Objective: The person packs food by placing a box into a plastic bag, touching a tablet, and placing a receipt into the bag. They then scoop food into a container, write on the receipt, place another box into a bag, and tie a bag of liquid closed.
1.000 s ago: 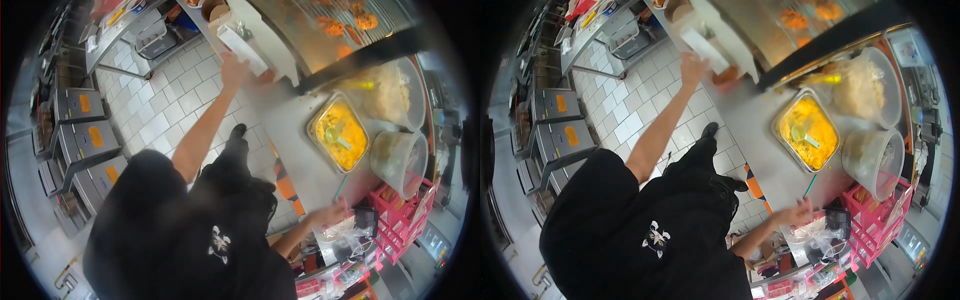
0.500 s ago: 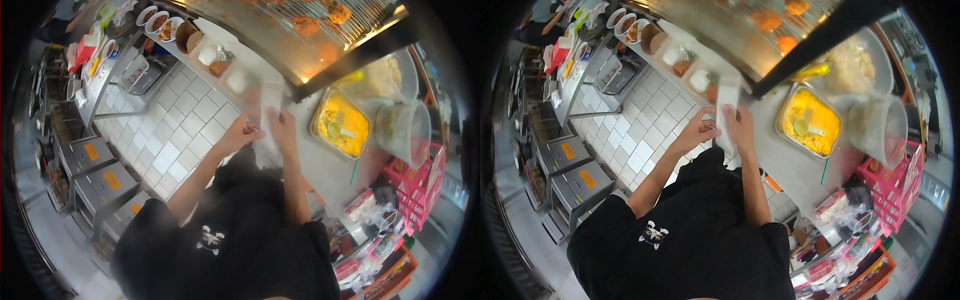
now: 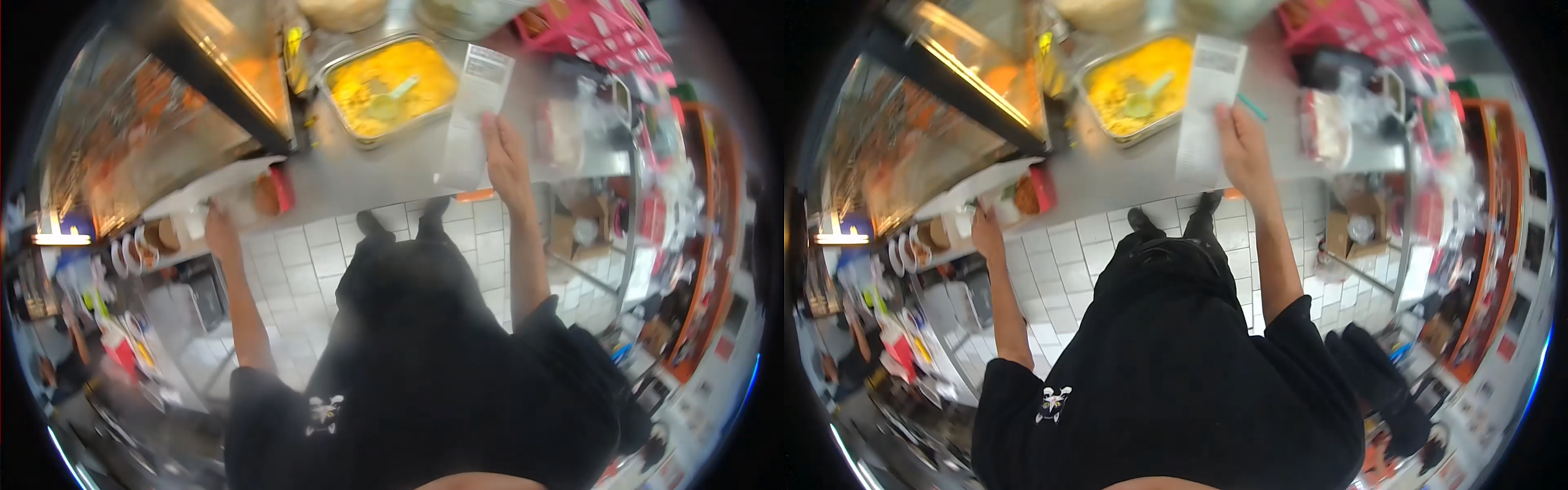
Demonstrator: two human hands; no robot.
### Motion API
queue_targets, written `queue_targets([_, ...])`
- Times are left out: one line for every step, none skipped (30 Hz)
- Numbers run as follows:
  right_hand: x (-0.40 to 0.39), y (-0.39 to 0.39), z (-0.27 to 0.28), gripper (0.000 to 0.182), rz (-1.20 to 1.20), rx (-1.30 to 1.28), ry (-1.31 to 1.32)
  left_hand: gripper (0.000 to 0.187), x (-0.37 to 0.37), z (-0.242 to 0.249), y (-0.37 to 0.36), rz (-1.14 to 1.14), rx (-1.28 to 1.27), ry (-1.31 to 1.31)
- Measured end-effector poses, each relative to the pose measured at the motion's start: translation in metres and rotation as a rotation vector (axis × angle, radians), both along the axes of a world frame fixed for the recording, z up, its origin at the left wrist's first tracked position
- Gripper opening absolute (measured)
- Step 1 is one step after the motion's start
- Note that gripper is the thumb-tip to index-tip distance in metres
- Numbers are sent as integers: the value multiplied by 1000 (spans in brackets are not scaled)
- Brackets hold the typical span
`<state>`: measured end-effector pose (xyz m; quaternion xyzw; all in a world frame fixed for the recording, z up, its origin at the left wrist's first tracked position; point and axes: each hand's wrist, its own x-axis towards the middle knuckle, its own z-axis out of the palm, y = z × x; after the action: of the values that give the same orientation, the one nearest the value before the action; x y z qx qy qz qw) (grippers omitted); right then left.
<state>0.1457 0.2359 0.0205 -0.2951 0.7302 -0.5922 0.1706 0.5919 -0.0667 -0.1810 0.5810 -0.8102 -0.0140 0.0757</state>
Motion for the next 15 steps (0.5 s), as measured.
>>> queue_targets([-8, 11, 3, 34, -45, -8, 8, 40, -3, 0, 1, -12, -18, 9])
queue_targets([-14, 20, 6, 33, -50, 17, 17, 38, -3, -1, 1, -16, -34, 19])
queue_targets([-21, 29, 9, 32, -50, 41, 21, 38, -2, -5, 1, -47, -39, 24])
queue_targets([-27, 36, 15, 32, -79, 38, 21, 36, 0, -9, -2, -114, -124, 69])
queue_targets([-30, 41, 21, 32, -88, 27, 51, 34, 3, -12, -2, -180, -205, 113])
queue_targets([-33, 47, 25, 32, -93, 17, 81, 34, 4, -12, 2, -204, -204, 112])
queue_targets([-39, 50, 24, 32, -114, 12, 82, 35, 1, -12, 2, -136, -130, 57])
queue_targets([-43, 53, 22, 33, -114, -35, 47, 35, 3, -10, 2, -66, -56, -2])
queue_targets([-47, 56, 21, 33, -111, -82, 13, 35, 8, -8, 3, -82, -60, -3])
queue_targets([-48, 58, 21, 33, -128, -85, 13, 34, 15, -5, 3, -59, -71, 28])
queue_targets([-51, 60, 23, 32, -100, -94, -53, 33, 17, -5, 1, -34, -80, 65])
queue_targets([-54, 63, 25, 44, -69, -99, -122, 33, 20, -4, -2, -46, -79, 70])
queue_targets([-55, 66, 26, 44, -78, -97, -117, 32, 24, -2, -6, -46, -60, 38])
queue_targets([-56, 68, 26, 44, -76, -81, -109, 32, 26, -4, -9, -41, -42, 7])
queue_targets([-57, 68, 26, 44, -70, -68, -101, 32, 23, -5, -9, -42, -43, 11])
